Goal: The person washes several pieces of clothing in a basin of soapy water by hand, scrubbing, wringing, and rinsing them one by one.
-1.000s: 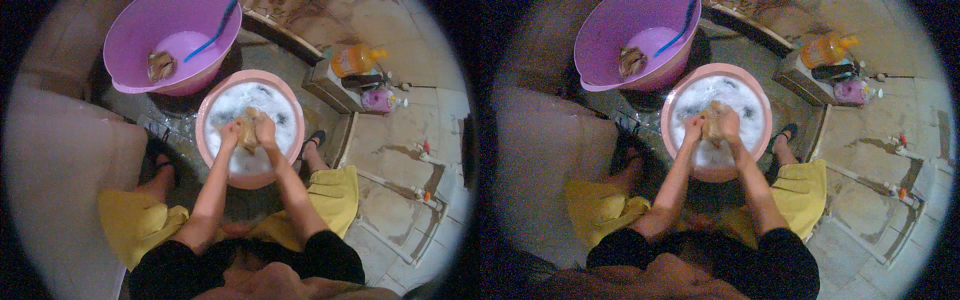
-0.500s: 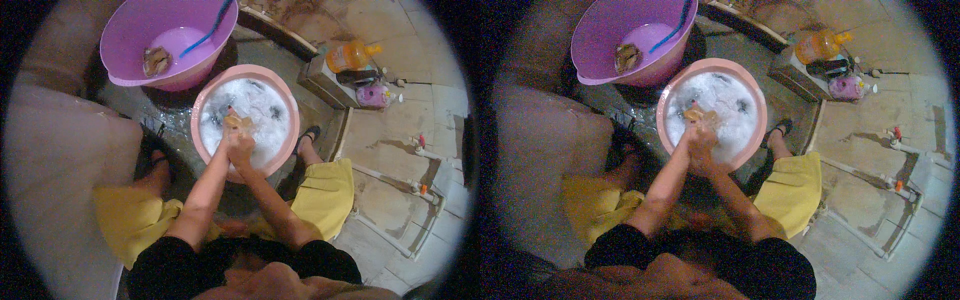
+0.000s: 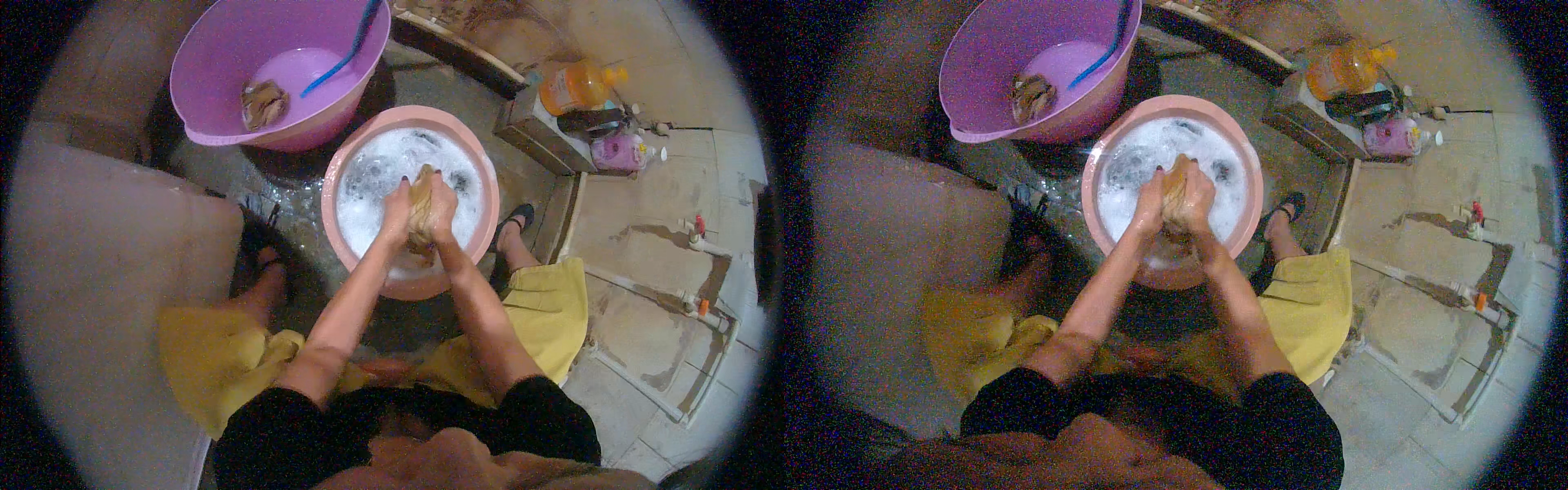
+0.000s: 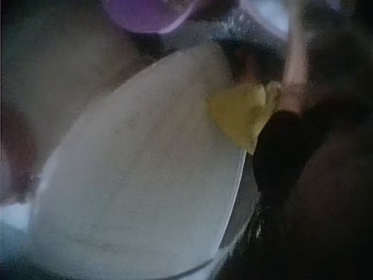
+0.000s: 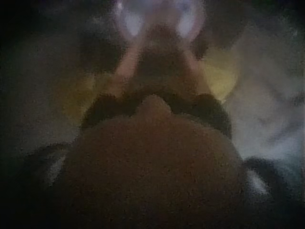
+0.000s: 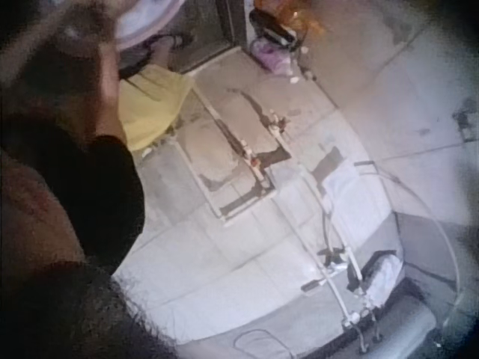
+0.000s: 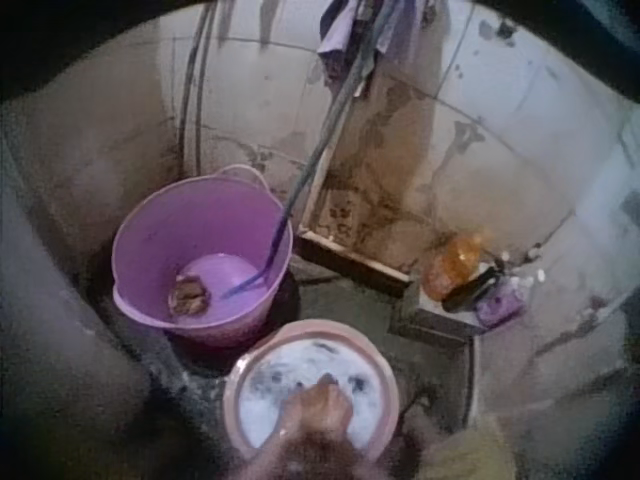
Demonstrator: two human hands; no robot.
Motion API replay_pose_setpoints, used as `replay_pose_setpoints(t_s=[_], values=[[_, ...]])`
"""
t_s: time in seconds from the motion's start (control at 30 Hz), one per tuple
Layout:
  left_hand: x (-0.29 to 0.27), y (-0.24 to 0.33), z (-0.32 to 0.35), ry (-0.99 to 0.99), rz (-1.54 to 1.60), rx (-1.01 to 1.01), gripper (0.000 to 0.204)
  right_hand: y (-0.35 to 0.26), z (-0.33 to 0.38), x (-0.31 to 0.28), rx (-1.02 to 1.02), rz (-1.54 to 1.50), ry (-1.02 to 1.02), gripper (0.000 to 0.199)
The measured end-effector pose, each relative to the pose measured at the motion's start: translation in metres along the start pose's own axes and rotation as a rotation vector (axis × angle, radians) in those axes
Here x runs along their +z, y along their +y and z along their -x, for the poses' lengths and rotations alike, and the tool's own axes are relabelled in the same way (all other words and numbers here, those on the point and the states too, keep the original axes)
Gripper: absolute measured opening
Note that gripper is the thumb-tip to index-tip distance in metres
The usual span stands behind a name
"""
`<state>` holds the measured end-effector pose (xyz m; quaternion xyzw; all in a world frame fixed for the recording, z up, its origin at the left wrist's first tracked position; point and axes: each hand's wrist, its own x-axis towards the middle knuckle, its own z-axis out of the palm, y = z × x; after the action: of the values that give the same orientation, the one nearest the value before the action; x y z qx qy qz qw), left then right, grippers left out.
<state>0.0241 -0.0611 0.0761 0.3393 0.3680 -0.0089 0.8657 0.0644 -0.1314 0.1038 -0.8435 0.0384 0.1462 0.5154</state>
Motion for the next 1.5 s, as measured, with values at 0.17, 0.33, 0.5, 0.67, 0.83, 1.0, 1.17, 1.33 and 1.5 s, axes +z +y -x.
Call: replay_pose_setpoints(t_s=[0.17,0.33,0.5,0.67,0.83,1.0,1.17,1.33,1.5], values=[[-0.117,-0.008,-0.040,-0.323,0.511,-0.099,0.043,-0.011,0.050,0.059,-0.351,0.789,-0.055,0.037],[0.024,0.024,0.011,-0.193,-0.321,0.073,0.044,0.014,-0.057,-0.064,-0.082,0.407,-0.355,0.044],[0.002,0.088,0.027,-0.336,-1.034,0.627,0.060,-0.073,-0.027,-0.088,-0.204,0.278,-0.872,0.035],[0.018,0.084,0.026,-0.346,-0.534,0.157,0.025,-0.022,-0.019,-0.091,-0.119,-0.372,-0.475,0.038],[-0.004,0.057,0.019,-0.296,0.083,0.010,0.025,0.012,0.003,-0.055,-0.022,-0.500,-0.223,0.034],[-0.044,0.022,-0.016,-0.033,-0.065,0.111,0.029,-0.054,0.064,0.025,-0.381,0.679,-0.166,0.027],[0.011,-0.020,-0.002,0.029,0.218,-0.078,0.030,-0.001,-0.004,-0.009,-0.206,0.643,-0.019,0.028],[-0.064,0.007,-0.031,-0.367,0.326,-0.271,0.038,-0.033,0.058,0.036,-0.485,0.682,-0.041,0.023],[0.012,0.014,0.005,0.082,0.088,0.073,0.027,0.028,-0.026,-0.016,-0.124,0.262,0.021,0.028]])
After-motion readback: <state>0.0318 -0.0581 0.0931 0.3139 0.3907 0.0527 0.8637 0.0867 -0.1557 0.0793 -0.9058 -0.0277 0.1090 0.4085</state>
